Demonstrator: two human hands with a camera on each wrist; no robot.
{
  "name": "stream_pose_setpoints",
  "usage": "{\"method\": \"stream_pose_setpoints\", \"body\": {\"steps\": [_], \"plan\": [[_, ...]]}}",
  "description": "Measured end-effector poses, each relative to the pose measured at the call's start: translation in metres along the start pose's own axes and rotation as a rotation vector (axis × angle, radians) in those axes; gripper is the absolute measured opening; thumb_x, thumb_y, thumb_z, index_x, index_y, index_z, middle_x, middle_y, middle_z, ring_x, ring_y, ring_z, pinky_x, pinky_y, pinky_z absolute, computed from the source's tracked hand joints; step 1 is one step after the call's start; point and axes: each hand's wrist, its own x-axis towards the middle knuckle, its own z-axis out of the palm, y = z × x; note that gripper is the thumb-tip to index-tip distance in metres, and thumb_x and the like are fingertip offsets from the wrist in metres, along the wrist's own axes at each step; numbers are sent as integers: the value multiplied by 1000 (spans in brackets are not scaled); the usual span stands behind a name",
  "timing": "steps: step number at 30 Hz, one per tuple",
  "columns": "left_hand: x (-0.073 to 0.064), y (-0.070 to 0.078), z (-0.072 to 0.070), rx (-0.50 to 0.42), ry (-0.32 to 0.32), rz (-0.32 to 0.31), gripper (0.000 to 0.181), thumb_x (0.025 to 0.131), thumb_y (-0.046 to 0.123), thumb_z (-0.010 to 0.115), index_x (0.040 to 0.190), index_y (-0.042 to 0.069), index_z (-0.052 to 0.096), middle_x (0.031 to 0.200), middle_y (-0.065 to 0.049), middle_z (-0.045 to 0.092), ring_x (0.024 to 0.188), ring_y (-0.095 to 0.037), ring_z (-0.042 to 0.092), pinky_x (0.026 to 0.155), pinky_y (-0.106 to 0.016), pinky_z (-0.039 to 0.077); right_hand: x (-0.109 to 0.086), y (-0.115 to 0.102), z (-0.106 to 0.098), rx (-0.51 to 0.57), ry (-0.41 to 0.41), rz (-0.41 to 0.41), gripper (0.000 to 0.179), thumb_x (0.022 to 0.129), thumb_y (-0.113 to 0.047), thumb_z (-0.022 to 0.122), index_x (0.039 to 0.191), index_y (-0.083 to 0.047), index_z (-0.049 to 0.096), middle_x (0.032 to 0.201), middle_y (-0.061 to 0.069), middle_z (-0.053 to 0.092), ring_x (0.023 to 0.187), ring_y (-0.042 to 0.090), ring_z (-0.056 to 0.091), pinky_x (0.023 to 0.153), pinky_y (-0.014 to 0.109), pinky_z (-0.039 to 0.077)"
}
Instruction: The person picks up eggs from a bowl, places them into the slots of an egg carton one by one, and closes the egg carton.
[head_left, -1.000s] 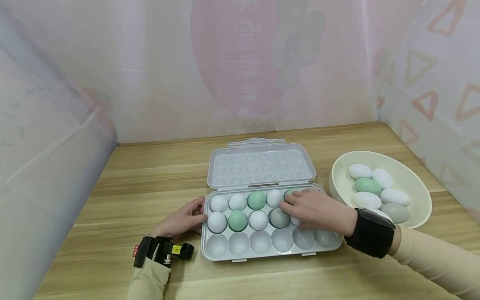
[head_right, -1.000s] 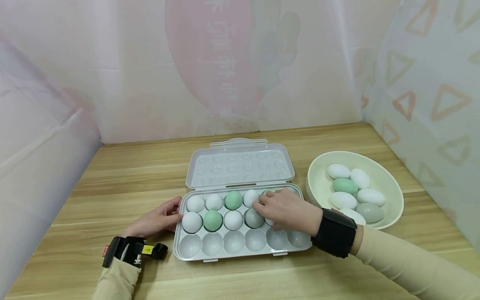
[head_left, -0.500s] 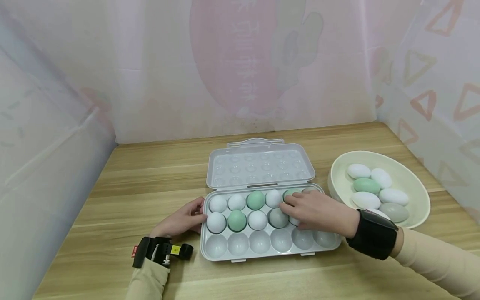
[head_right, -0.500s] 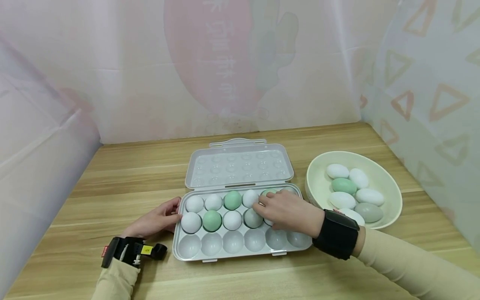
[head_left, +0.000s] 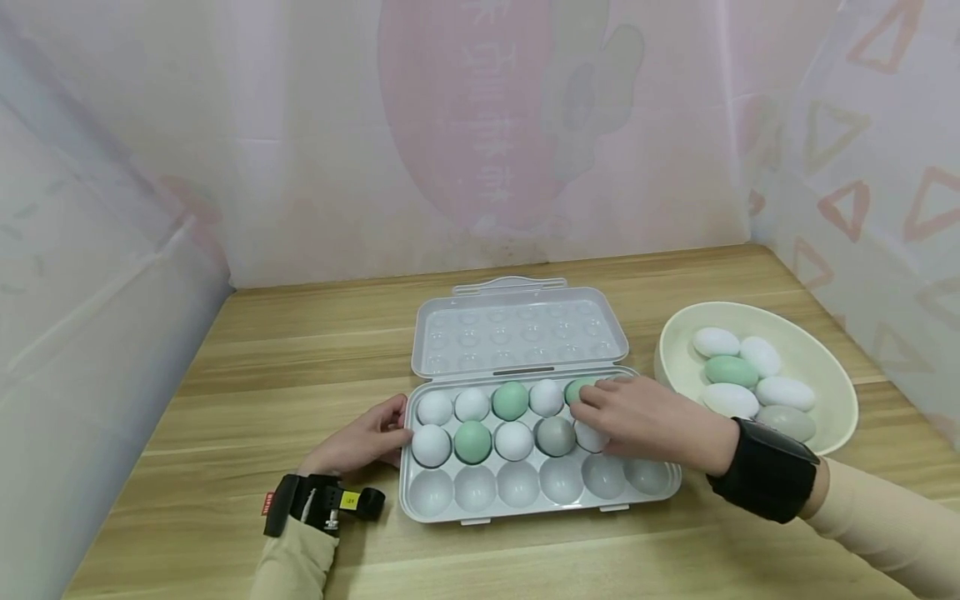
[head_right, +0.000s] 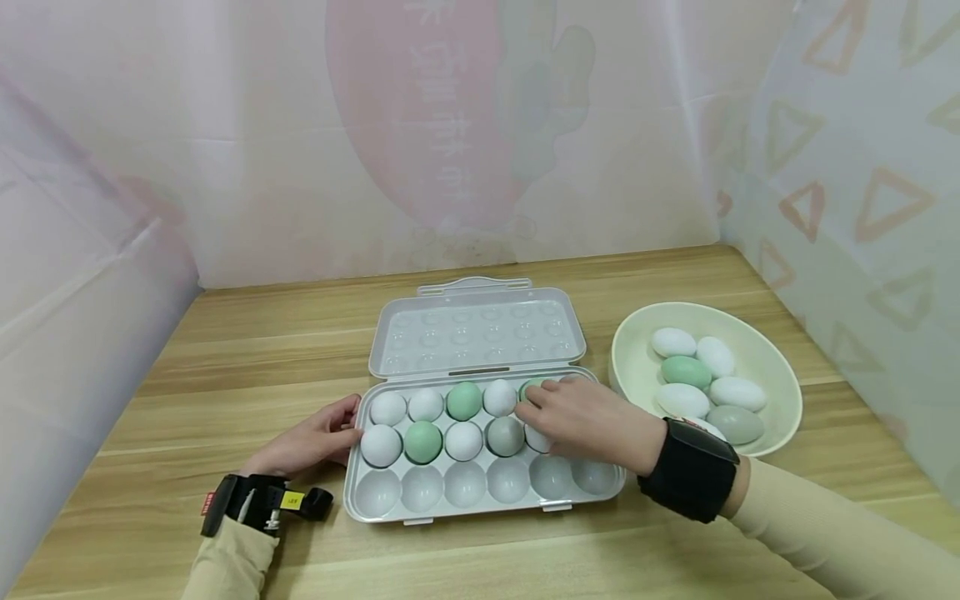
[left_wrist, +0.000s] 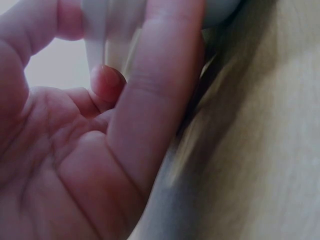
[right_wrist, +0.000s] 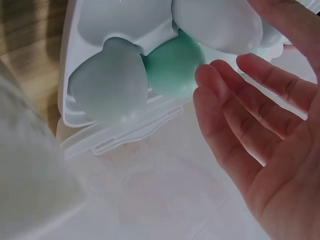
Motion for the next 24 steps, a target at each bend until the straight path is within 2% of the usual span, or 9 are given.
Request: {"method": "stream_pose_setpoints", "body": {"steps": [9, 16, 24], "plan": [[1, -2, 0, -35, -11, 2, 15, 95, 3, 51, 99, -5, 39, 97, -14, 50, 87, -22, 60, 70, -35, 57, -7, 7, -11, 9, -17, 24, 46, 64, -28, 87, 89, -11, 53, 80, -2, 48, 75, 18, 54, 58, 30, 48], [1, -1, -1, -21, -10, 1, 15, 95, 3, 51, 100, -6, 39, 98, -15, 50, 88, -23, 60, 70, -35, 57, -15, 14, -16, -9, 13, 47, 47, 65, -29, 88, 90, -9, 53, 83, 1, 50, 78, 20, 56, 61, 32, 50], [1, -1, 0, -23, -11, 0, 15, 95, 2, 50, 100, -6, 39, 97, -14, 50, 87, -23, 60, 70, -35, 57, -25, 21, -22, -2, 25, 88, 46, 66, -24, 88, 91, -9, 53, 85, 1, 52, 76, 20, 56, 63, 33, 51]]}}
